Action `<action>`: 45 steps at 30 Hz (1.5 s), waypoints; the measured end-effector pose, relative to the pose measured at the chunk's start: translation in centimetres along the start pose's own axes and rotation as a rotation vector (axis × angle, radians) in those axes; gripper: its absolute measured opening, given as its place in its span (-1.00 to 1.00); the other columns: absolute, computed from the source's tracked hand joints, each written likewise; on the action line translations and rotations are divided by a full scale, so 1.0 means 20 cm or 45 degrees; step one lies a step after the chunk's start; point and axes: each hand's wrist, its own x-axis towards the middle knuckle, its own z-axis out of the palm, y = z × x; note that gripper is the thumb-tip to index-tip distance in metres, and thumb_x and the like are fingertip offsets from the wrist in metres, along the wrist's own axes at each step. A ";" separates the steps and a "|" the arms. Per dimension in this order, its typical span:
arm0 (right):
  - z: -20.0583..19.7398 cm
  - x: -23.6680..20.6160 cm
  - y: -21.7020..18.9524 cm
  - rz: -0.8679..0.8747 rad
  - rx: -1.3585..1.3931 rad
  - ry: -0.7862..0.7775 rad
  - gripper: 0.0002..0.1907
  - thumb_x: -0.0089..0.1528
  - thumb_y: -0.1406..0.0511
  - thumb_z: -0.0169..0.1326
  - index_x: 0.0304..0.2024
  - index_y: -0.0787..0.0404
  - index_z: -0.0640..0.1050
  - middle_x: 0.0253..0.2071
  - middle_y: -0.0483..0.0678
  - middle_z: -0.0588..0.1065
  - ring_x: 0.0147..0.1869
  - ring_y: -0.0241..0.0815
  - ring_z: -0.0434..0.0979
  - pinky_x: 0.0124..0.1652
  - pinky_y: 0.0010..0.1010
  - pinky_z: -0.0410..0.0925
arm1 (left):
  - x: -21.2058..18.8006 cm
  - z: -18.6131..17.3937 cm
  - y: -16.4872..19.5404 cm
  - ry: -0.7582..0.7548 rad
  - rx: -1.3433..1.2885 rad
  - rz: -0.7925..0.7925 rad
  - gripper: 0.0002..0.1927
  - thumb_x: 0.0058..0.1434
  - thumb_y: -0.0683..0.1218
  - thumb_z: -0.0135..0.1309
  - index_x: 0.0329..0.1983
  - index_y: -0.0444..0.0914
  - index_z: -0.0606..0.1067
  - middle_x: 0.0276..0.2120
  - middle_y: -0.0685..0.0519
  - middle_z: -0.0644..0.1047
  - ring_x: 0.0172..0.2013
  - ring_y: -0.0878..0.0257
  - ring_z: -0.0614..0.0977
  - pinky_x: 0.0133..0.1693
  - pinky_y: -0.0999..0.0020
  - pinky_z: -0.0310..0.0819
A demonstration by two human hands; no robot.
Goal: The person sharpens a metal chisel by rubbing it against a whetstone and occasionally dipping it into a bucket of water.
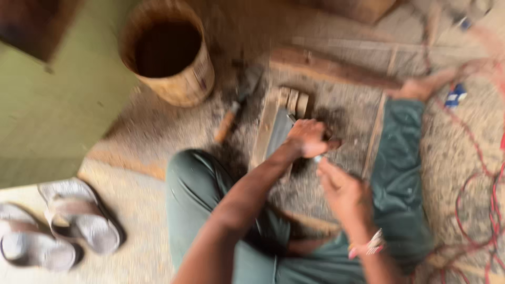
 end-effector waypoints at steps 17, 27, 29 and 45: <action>-0.02 0.12 -0.02 -0.185 0.082 0.027 -0.70 0.22 0.32 0.20 0.02 0.19 0.62 -0.11 0.04 0.66 -0.13 -0.12 0.74 -0.18 -0.33 0.53 | 0.03 -0.14 -0.03 -0.125 -0.200 -0.265 -0.34 0.10 0.44 -0.07 -0.22 -0.17 0.65 -0.13 -0.23 0.59 0.00 -0.06 0.56 0.03 0.01 0.36; 0.07 -0.32 -0.01 0.140 -0.267 -0.115 -0.64 0.14 0.24 0.30 0.01 -0.13 0.70 -0.31 0.07 0.64 -0.21 -0.02 0.70 -0.27 -0.22 0.51 | -0.46 -0.12 0.10 -0.950 0.102 -0.175 -0.07 0.30 0.59 -0.45 -0.58 -0.22 0.55 -0.56 -0.02 0.43 -0.46 0.19 0.46 -0.14 -0.11 -0.20; 0.00 -0.09 0.00 0.023 -0.156 -0.127 -0.64 0.17 0.32 0.23 0.04 0.02 0.66 -0.20 0.03 0.65 -0.19 -0.07 0.71 -0.28 -0.32 0.53 | -0.21 -0.07 0.00 -0.564 0.102 -0.092 -0.18 0.18 0.57 -0.36 -0.47 -0.22 0.49 -0.52 0.03 0.45 -0.47 0.20 0.45 -0.30 0.11 0.47; 0.00 0.03 0.01 -0.205 -0.012 -0.119 -0.76 0.25 0.30 0.19 -0.03 0.15 0.63 -0.11 0.03 0.66 -0.10 -0.07 0.71 -0.13 -0.37 0.51 | -0.10 -0.12 -0.02 -0.386 0.014 -0.172 -0.14 0.21 0.52 -0.22 -0.08 -0.34 0.52 -0.06 -0.21 0.56 -0.02 -0.01 0.57 0.07 0.01 0.42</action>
